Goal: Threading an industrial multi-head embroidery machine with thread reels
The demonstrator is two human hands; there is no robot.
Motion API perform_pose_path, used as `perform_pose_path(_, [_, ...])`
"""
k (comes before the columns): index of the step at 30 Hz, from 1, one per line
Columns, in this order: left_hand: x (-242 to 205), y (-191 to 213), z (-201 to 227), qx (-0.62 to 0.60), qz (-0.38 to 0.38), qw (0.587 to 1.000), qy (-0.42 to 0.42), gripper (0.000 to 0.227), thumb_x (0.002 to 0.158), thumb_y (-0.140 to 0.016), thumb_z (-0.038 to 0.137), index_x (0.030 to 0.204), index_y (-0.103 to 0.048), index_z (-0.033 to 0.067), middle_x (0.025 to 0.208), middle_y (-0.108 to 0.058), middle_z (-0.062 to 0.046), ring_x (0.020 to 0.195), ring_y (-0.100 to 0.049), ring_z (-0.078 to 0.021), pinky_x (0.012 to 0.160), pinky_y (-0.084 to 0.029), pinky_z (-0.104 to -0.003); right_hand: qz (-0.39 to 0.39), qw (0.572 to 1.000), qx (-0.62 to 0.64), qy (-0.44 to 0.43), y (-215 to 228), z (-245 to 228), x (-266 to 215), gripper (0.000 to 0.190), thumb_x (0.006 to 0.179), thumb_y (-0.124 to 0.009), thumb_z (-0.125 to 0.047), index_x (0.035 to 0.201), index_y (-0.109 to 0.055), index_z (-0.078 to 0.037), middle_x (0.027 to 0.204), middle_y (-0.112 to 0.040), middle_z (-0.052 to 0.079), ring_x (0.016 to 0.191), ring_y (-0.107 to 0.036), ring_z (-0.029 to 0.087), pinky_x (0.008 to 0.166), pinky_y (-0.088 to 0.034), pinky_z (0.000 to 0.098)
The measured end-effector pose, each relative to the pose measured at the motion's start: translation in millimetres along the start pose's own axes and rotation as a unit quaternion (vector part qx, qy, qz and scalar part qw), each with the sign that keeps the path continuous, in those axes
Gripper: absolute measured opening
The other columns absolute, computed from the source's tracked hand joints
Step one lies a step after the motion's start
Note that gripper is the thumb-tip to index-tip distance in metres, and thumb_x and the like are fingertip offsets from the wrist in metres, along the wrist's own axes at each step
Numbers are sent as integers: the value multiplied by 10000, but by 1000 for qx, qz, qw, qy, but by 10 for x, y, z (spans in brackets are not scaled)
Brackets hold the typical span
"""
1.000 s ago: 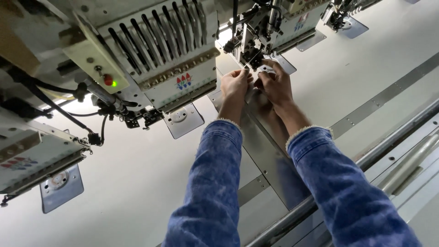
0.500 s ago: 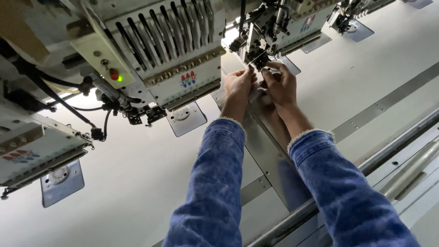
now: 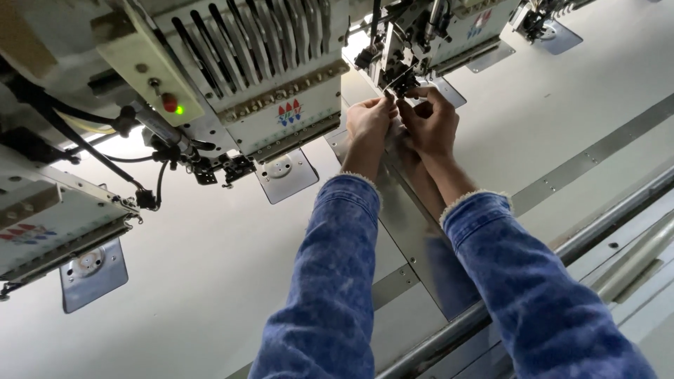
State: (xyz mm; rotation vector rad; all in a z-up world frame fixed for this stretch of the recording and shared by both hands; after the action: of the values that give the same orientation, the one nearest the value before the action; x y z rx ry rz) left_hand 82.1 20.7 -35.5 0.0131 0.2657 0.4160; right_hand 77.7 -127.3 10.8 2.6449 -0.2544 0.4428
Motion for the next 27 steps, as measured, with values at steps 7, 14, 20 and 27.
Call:
perform_pose_path(7, [9, 14, -5, 11, 9, 1000, 12, 304, 831, -729, 468, 1003, -818, 233, 767, -790, 14, 823, -788, -179, 781, -615, -283, -4, 1000, -24, -14, -31, -99, -44, 165, 931, -740, -232, 1061, -737, -333, 687, -702, -55, 666, -715, 154, 668, -607, 343])
perform_pose_path(14, [-200, 66, 171, -4, 2, 1000, 27, 260, 847, -742, 392, 1012, -812, 204, 782, -782, 8, 797, -775, -153, 765, -609, -261, 13, 999, 29, -3, -4, -50, -31, 201, 916, -758, -201, 1106, -732, -260, 690, -707, 9, 647, -713, 154, 594, -598, 331])
perform_pose_path(20, [-66, 16, 86, 6, -3, 1000, 30, 243, 871, -755, 399, 1022, -815, 217, 742, -776, 46, 777, -778, -132, 830, -580, -261, -5, 999, 47, -6, -56, 173, 86, 322, 900, -734, -245, 1222, -717, -236, 684, -698, 29, 672, -721, 171, 650, -588, 357])
perform_pose_path(27, [93, -10, -24, 27, 0, 999, 31, 241, 860, -764, 445, 1012, -815, 266, 711, -772, 64, 773, -774, -127, 849, -565, -254, -66, 996, 57, -28, -16, 7, -65, 339, 936, -661, -240, 1267, -731, -242, 693, -703, 55, 701, -709, 182, 686, -578, 386])
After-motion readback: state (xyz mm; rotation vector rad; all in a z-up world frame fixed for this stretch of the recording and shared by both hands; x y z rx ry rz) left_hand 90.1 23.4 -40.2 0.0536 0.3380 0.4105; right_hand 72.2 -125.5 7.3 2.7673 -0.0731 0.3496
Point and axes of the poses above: each hand's wrist, its own x-axis towards the middle knuckle, its own y-axis out of the back of the hand, z = x × y, the point moved 6 cm from there along x, towards the middle knuckle
